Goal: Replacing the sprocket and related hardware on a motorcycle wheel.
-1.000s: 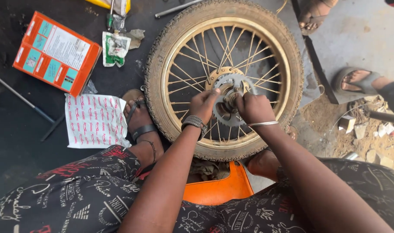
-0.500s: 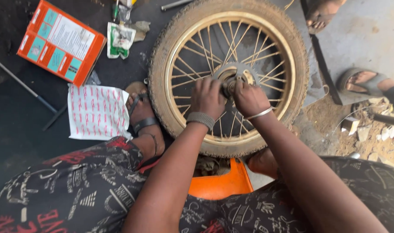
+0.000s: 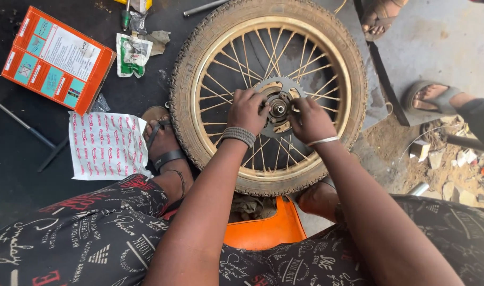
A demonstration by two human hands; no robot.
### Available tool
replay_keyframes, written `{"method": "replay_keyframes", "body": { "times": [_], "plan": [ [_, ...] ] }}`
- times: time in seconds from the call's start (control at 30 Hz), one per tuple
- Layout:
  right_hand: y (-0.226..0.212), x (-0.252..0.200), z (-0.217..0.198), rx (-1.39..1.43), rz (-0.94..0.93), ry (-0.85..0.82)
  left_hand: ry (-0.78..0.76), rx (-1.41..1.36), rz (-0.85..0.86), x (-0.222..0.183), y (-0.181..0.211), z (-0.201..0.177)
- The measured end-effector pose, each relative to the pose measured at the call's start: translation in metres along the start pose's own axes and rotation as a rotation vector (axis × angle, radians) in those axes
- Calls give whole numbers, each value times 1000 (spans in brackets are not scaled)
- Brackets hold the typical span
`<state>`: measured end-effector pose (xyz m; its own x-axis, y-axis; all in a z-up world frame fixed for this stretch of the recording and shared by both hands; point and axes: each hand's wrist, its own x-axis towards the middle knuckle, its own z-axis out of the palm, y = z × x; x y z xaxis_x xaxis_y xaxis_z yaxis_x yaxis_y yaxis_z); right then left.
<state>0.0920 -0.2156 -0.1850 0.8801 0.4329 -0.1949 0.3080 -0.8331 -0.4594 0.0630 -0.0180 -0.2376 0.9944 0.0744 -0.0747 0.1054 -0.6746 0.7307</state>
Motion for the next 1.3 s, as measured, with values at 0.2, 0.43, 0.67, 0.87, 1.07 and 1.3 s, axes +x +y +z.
{"method": "replay_keyframes", "body": {
  "times": [0.2, 0.43, 0.67, 0.87, 1.07, 1.3],
  "plan": [
    [-7, -6, 10, -140, -57, 25, -2, 4, 8, 0, -2, -3],
    [-12, -7, 21, -421, -132, 17, -44, -17, 79, 0, -5, -5],
    [-9, -3, 28, -528, -71, -11, -114, -8, -2, 13, -8, -6],
    [-11, -3, 31, -474, -60, 23, -160, 51, -14, 3, -1, -10],
    [-19, -1, 33, -513, -100, 51, -102, -22, 65, 8, 10, -25],
    [-22, 5, 35, -378, 149, -28, -185, 71, -123, 8, 1, -7]
  ]
}}
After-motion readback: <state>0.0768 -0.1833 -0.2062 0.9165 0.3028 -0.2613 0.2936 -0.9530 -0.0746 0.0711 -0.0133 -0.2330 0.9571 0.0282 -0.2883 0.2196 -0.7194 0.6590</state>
